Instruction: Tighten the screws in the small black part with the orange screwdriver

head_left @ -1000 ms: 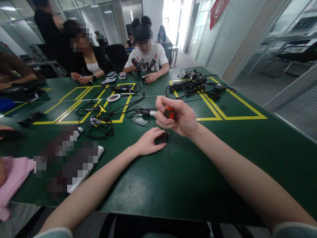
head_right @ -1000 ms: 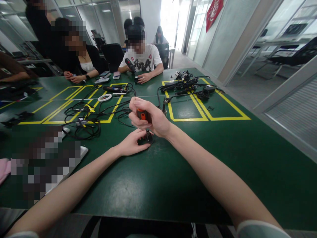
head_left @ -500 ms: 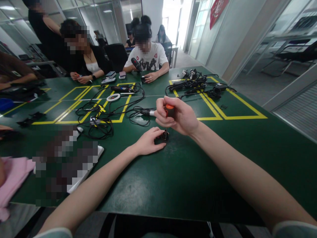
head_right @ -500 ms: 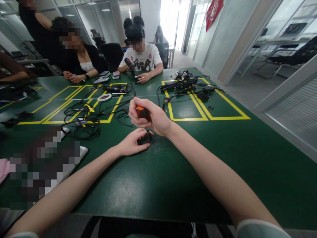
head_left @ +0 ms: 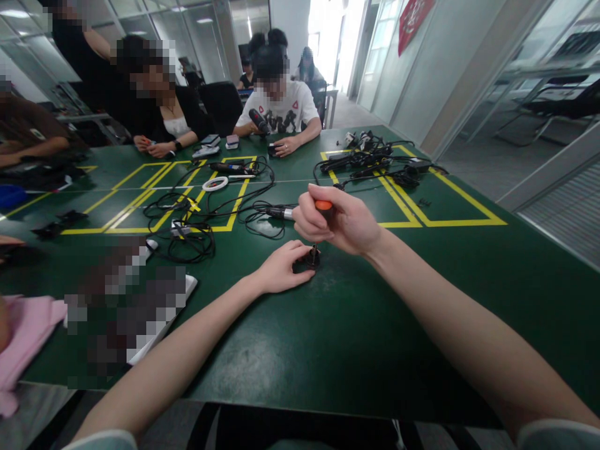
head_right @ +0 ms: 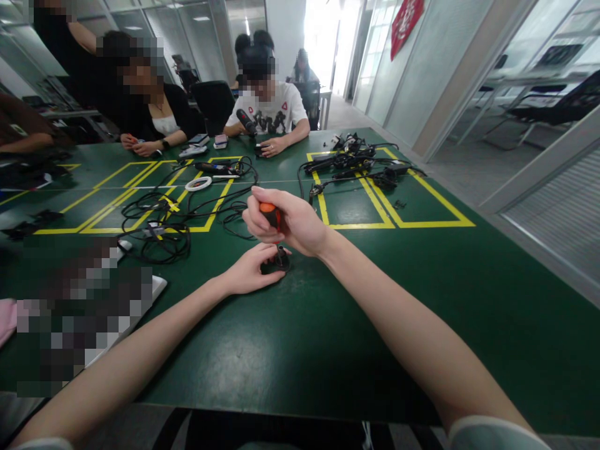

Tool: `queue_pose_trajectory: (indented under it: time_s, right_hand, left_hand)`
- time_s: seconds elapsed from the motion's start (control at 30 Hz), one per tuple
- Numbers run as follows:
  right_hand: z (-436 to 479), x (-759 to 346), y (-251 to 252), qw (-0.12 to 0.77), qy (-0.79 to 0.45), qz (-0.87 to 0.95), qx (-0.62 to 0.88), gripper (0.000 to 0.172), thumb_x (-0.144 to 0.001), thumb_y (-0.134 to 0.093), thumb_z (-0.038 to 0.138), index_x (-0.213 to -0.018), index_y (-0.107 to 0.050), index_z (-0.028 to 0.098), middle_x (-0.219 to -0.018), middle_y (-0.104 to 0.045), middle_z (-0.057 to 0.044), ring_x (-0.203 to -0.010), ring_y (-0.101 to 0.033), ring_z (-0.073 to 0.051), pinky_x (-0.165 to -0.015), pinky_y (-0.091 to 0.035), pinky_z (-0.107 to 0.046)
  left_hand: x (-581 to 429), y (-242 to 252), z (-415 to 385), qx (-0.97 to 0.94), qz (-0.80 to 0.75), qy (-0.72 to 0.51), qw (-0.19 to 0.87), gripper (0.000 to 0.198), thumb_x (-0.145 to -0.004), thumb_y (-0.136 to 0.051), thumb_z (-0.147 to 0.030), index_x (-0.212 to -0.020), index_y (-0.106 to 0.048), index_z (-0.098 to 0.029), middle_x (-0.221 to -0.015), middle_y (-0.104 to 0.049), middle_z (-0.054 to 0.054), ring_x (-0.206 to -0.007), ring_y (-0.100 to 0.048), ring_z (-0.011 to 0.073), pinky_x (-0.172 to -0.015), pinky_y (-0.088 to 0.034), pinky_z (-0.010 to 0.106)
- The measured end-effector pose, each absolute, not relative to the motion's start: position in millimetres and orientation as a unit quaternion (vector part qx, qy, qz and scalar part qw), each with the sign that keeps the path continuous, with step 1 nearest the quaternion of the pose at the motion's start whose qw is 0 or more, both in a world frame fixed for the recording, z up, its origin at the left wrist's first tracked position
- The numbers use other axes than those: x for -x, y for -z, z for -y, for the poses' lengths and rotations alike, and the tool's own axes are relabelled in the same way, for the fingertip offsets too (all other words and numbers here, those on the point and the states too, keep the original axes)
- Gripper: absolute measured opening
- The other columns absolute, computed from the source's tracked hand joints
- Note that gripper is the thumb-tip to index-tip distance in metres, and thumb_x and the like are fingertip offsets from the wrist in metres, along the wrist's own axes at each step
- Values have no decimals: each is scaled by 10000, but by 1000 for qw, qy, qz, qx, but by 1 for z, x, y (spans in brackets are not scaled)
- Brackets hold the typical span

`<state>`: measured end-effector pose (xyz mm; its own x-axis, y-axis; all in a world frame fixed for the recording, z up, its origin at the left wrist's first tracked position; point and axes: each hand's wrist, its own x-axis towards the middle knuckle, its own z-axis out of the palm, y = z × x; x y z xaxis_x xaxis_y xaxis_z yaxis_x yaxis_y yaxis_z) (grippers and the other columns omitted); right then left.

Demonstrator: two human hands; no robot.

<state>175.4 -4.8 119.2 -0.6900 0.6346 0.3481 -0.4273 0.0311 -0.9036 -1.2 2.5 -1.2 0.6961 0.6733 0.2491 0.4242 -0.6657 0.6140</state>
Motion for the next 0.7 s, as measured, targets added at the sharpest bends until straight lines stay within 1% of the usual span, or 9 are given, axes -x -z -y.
queue_pose_trajectory:
  time_s: [0.03, 0.1, 0.17, 0.23, 0.3, 0.4, 0.5, 0.6, 0.7]
  right_hand:
    - [5, -175, -119, 379, -695, 606, 80, 543, -1050, -523, 491, -605, -437, 192, -512, -338, 66, -436, -264, -61, -436, -243, -195]
    - [7, -173, -118, 380, -700, 600, 72, 482, -1042, -527, 509, -677, -466, 199, -496, -299, 92, -422, -209, -58, -422, -209, -181]
    - [7, -173, -117, 396, -698, 592, 70, 380, -1015, -568, 484, -767, -474, 212, -493, -297, 114, -416, -172, -55, -415, -192, -167]
    - [7, -173, -116, 418, -690, 587, 76, 332, -989, -605, 438, -795, -441, 224, -495, -317, 123, -413, -170, -52, -415, -192, -158]
    - [6, -173, -116, 435, -678, 587, 81, 339, -977, -624, 419, -785, -423, 226, -505, -355, 115, -409, -197, -50, -409, -201, -155]
    - [4, -174, -116, 442, -672, 588, 86, 357, -975, -647, 435, -763, -474, 205, -545, -434, 83, -417, -276, -51, -400, -244, -160]
    - [3, -174, -118, 431, -679, 588, 90, 457, -1010, -623, 476, -685, -496, 181, -560, -445, 55, -439, -334, -55, -409, -286, -166]
    - [3, -174, -118, 414, -690, 585, 96, 557, -1050, -556, 539, -635, -449, 183, -527, -365, 66, -430, -293, -50, -407, -256, -158]
    - [3, -174, -117, 407, -700, 581, 83, 516, -1052, -521, 578, -712, -470, 194, -498, -297, 98, -406, -204, -45, -402, -217, -151]
  left_hand:
    - [1, 1, -2, -883, -311, -235, 263, 350, -906, -731, -303, -1239, -701, -200, -1139, -680, 98, -1074, -659, 275, -990, -563, 420]
    - [2, 1, -2, -884, -311, -235, 258, 345, -908, -727, -304, -1233, -702, -190, -1142, -674, 103, -1080, -654, 278, -986, -561, 419]
    - [1, 1, -2, -885, -311, -233, 257, 337, -909, -726, -307, -1225, -702, -190, -1120, -670, 97, -1053, -653, 271, -961, -564, 409]
    - [1, 0, -2, -884, -313, -231, 259, 332, -911, -726, -309, -1223, -702, -197, -1093, -664, 85, -1025, -652, 260, -941, -566, 396]
    - [1, 0, -2, -884, -313, -231, 258, 328, -910, -727, -310, -1216, -704, -194, -1078, -656, 82, -1014, -651, 257, -938, -565, 390]
    - [1, 1, -2, -885, -311, -232, 257, 321, -908, -726, -307, -1202, -707, -178, -1067, -648, 87, -1003, -649, 258, -929, -562, 388]
    - [1, 1, -3, -886, -308, -233, 257, 322, -908, -726, -307, -1201, -708, -175, -1059, -648, 88, -990, -647, 258, -911, -561, 386]
    - [1, 1, -3, -885, -311, -231, 257, 340, -912, -726, -315, -1222, -705, -177, -1057, -650, 85, -995, -647, 258, -911, -561, 385]
    - [1, 1, -3, -884, -313, -232, 259, 350, -914, -726, -316, -1239, -704, -186, -1065, -657, 82, -1005, -647, 256, -932, -560, 388]
